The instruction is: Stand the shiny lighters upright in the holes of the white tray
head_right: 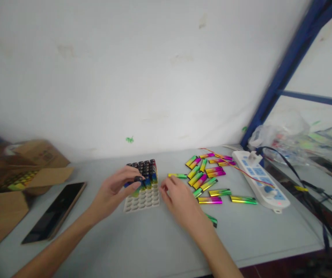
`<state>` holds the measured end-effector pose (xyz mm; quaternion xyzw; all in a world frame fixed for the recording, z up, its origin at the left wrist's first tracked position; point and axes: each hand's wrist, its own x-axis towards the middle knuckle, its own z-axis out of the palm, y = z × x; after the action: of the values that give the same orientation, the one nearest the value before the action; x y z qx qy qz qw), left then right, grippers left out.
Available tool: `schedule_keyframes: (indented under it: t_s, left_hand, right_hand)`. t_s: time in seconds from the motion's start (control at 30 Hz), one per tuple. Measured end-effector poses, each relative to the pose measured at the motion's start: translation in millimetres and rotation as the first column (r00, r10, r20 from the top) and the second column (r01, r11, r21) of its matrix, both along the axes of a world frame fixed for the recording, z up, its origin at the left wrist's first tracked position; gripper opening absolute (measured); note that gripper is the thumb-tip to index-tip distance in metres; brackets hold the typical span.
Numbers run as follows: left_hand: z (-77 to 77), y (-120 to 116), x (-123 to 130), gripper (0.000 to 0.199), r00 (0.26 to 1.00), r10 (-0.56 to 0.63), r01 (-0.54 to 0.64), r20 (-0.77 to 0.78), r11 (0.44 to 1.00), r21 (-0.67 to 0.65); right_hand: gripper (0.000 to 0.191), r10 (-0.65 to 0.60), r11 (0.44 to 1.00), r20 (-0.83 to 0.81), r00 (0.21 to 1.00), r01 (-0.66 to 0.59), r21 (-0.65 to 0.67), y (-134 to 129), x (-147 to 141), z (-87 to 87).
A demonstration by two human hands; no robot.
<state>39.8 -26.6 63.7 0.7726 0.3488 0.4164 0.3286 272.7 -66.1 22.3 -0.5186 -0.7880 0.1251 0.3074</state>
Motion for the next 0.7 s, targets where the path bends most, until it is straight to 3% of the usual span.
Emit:
schedule_keyframes:
  t_s: [0.07, 0.13, 0.27, 0.43, 0.7]
  left_hand:
    - [6.5, 8.7, 6.3, 0.017, 0.993, 0.025, -0.01, -0.114, 0.99, 0.138]
    - [7.2, 18.9, 13.6, 0.015, 0.977, 0.037, 0.012, -0.211, 0.974, 0.226]
    - [-5.1, 37.4, 23.0, 0.011, 0.927, 0.045, 0.094, -0.373, 0.933, 0.348]
    - [-16.4, 45.4, 16.5, 0.013, 0.871, 0.05, 0.144, -0.489, 0.925, 0.351]
    - [-5.8, 45.7, 17.2, 0.016, 0.8, 0.032, 0.183, -0.599, 0.938, 0.294]
  right_hand:
    - [0.016, -0.011, 0.999, 0.01, 1.0, 0.011, 0.035, -22.7, -12.2, -12.0]
    - [0.028, -0.032, 0.998, 0.055, 0.998, 0.029, 0.054, -38.7, -24.2, -23.7]
    - [0.039, -0.043, 0.998, 0.131, 0.99, 0.037, 0.047, -47.2, -36.5, -38.8]
    - [0.043, -0.059, 0.997, 0.102, 0.993, 0.054, 0.053, -46.8, -36.5, -45.2]
    - [0.043, -0.065, 0.997, 0.103, 0.993, 0.061, 0.042, -52.0, -39.0, -48.2]
